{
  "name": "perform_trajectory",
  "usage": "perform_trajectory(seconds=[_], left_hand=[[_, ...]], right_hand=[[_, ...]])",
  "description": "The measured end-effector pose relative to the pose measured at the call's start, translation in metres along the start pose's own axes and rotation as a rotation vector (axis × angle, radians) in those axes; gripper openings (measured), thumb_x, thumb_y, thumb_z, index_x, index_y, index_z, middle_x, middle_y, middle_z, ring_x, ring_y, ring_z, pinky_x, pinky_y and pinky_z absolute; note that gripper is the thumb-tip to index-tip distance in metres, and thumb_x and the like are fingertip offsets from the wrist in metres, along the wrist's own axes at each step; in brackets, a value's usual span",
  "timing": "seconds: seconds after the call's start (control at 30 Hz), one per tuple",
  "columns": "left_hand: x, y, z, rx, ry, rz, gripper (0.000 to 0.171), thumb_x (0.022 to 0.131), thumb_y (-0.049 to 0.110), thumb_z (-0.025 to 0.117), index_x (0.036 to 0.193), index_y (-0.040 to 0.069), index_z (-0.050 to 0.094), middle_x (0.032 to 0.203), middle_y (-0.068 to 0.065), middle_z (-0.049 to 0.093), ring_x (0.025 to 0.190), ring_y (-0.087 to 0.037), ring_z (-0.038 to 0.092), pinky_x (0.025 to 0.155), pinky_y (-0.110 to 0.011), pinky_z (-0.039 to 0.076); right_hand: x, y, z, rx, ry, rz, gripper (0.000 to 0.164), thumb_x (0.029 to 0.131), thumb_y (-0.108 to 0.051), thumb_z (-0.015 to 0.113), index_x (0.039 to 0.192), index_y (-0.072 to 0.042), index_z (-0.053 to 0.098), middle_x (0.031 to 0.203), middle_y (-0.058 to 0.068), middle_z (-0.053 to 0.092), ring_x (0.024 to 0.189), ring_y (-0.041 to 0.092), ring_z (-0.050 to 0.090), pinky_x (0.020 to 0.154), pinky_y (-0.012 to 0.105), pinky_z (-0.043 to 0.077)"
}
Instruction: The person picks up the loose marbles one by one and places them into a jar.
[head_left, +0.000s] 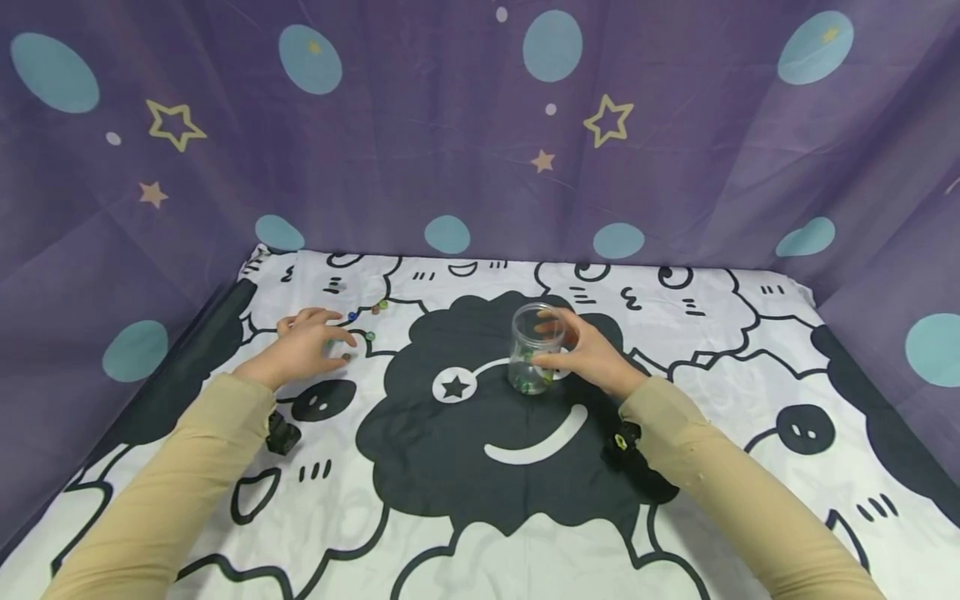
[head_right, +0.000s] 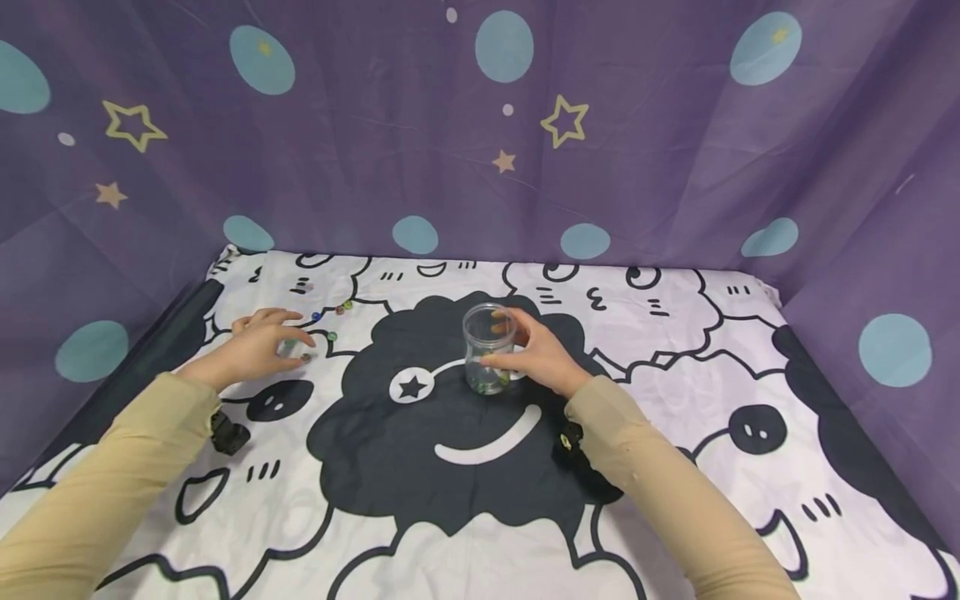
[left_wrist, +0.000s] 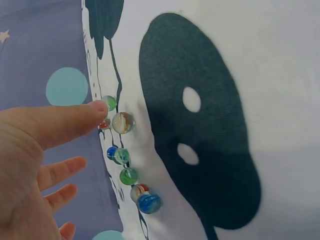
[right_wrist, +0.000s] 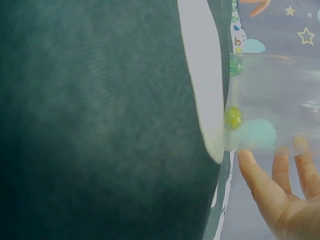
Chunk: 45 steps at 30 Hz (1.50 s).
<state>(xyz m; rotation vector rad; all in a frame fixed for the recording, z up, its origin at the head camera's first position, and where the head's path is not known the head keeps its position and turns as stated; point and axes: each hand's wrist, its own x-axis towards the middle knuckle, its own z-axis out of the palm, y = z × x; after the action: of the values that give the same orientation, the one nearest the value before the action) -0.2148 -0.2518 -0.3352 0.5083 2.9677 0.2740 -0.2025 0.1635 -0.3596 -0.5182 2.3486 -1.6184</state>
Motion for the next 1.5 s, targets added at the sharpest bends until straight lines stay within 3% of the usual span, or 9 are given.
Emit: perform_trajectory(seconds=[0.27, 1.5], left_hand=[[0.005, -0.003, 0.003, 0.01, -0.011, -0.038, 0.027, 0.079, 0.014, 0.075, 0.106, 0.012, 0.072, 0.141, -0.03, 0.036, 0.13, -0.052, 0.021, 0.092, -0.069, 0.014], [0.01, -0.011, 0.012, -0.011, -0.02, -0.034, 0.015, 0.077, 0.007, 0.074, 0.09, 0.014, 0.073, 0.136, -0.031, 0.043, 0.128, -0.052, 0.025, 0.091, -0.07, 0.013]], right_hand=[[0.0, 0.0, 0.0, -0.009, 0.01, 0.003, 0.072, 0.082, -0.022, 0.074, 0.143, -0.018, 0.037, 0.138, 0.012, 0.048, 0.124, 0.031, 0.047, 0.095, 0.046, 0.045], [0.0, 0.001, 0.0, -0.002, 0.011, -0.006, 0.074, 0.081, -0.021, 0.075, 0.144, -0.018, 0.036, 0.138, 0.012, 0.047, 0.123, 0.031, 0.047, 0.095, 0.046, 0.045]])
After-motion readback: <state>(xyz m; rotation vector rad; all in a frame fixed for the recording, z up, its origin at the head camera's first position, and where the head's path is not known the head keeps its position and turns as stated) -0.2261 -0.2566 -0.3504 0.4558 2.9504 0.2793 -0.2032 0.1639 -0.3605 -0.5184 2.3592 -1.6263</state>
